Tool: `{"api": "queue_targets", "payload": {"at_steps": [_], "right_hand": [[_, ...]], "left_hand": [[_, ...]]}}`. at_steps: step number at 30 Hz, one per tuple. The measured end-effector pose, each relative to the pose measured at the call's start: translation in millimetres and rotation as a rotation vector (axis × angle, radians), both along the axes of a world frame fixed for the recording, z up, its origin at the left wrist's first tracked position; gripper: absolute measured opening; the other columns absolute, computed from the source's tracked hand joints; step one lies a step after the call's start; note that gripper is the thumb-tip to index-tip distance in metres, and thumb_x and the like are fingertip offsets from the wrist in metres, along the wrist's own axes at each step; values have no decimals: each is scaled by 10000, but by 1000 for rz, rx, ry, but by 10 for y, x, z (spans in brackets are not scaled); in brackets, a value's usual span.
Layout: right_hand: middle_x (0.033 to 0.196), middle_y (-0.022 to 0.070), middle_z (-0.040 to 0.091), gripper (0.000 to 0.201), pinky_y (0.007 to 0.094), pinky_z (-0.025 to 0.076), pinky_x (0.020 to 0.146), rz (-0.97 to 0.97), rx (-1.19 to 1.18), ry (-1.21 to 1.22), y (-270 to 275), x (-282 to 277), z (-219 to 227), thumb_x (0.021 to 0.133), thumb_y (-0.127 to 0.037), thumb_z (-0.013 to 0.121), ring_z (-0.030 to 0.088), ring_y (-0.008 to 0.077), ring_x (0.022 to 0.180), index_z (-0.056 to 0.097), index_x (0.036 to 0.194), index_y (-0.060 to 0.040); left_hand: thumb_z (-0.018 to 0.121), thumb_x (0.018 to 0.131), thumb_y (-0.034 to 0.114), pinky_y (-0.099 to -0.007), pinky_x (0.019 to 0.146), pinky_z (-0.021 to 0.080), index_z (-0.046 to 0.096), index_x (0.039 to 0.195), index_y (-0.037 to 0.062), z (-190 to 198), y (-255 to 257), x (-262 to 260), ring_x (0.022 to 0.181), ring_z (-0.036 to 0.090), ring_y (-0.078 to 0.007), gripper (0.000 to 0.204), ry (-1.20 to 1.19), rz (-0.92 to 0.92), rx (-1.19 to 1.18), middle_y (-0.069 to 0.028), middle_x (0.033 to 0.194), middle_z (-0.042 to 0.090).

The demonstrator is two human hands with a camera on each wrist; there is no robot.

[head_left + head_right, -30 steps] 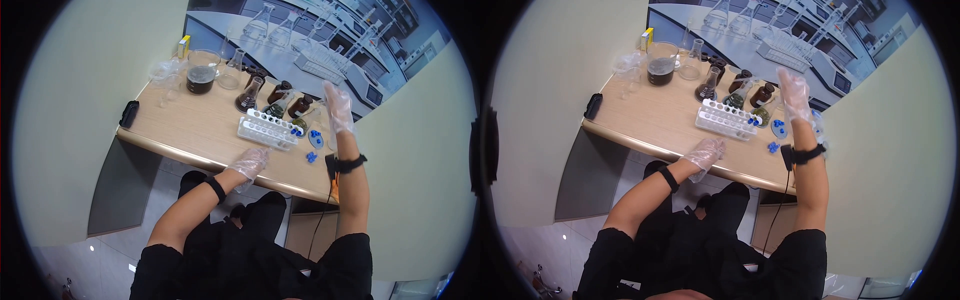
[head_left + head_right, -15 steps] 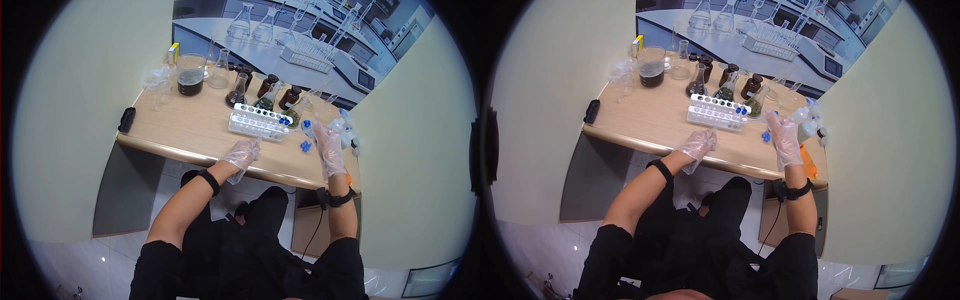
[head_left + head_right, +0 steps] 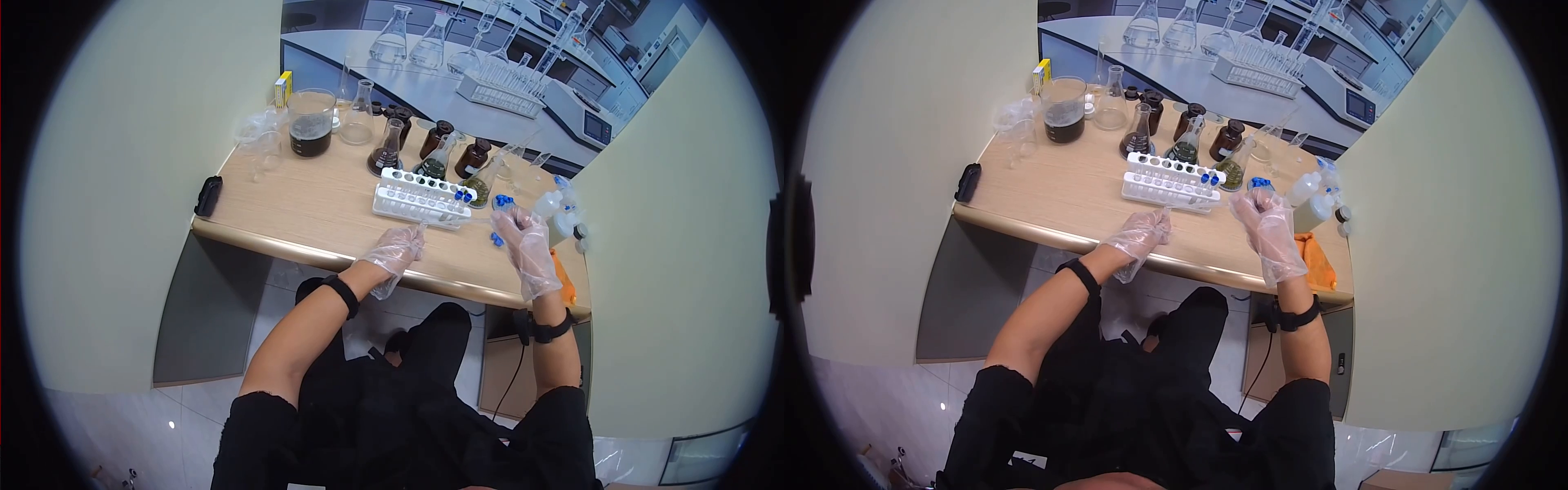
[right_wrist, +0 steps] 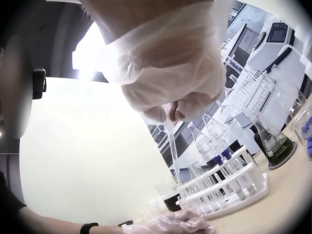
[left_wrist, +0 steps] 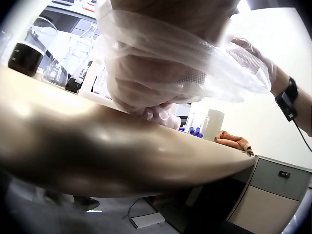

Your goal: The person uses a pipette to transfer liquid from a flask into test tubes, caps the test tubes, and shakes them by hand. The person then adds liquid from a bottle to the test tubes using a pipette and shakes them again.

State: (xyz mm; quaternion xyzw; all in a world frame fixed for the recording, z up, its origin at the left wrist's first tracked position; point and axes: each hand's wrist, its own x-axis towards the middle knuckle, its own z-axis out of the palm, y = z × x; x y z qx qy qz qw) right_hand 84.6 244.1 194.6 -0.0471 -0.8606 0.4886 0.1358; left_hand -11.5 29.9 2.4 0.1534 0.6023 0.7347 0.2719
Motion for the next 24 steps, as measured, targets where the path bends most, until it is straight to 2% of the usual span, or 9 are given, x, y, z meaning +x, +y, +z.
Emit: {"api": "queue_targets", "payload": {"at_steps": [2,6,8,11,18,20,21,23,24], "right_hand": [[650,-60,452,377,277,279,470,16,23,13,-21,22,2,982,-318,744,356,46,542,594,744,-68],[693,-79,441,327,261,271,554,-57,-93,-152,-161,118,141,983,-301,744,363,36,642,615,763,-96],[664,-38,475,329,279,304,480,8,12,-38,-118,100,78,986,-286,717,384,53,560,611,786,-47],[656,-22,480,354,282,327,504,22,162,64,-93,80,16,988,-290,716,398,67,582,599,781,-29],[629,19,472,350,356,329,513,28,160,98,6,24,-89,1004,-273,700,407,107,584,614,777,-21],[604,81,455,377,398,318,515,18,344,170,19,16,-87,1017,-260,685,383,174,560,597,754,-5],[604,81,455,377,398,318,515,18,344,170,20,10,-92,1017,-260,685,383,174,560,597,754,-5],[596,137,443,374,426,317,517,150,793,577,15,-2,-103,1022,-220,681,385,254,541,580,739,3],[596,137,443,374,426,317,517,151,793,577,6,3,-94,1022,-220,681,385,254,541,580,739,3]], "left_hand": [[553,1097,91,-296,790,552,636,1221,-9,-31,12,-14,816,592,-121,179,-100,3,84,-7,935,588],[553,1097,90,-294,790,549,637,1221,-12,-38,9,9,814,592,-123,182,-17,9,46,-8,929,586],[550,1098,92,-293,784,546,640,1194,-14,-47,16,14,800,591,-122,169,-1,18,63,-7,911,586],[549,1099,101,-293,779,543,644,1132,-10,-20,-14,8,788,588,-120,150,49,-10,10,-6,890,584],[541,1102,108,-294,771,538,644,1084,-2,22,-23,31,774,575,-118,152,46,2,24,-4,879,580],[536,1104,105,-297,763,533,643,1101,-5,64,-28,44,772,570,-120,153,27,8,12,-4,881,579],[536,1104,105,-297,763,533,643,1101,-5,12,-10,25,772,570,-120,153,27,8,12,-4,881,579],[543,1107,125,-297,761,530,647,1077,-7,-125,39,-29,765,567,-122,170,107,35,-35,-8,873,578],[543,1107,125,-297,761,530,647,1077,-7,-196,57,-53,765,567,-122,170,107,35,-35,-8,873,578]]}}
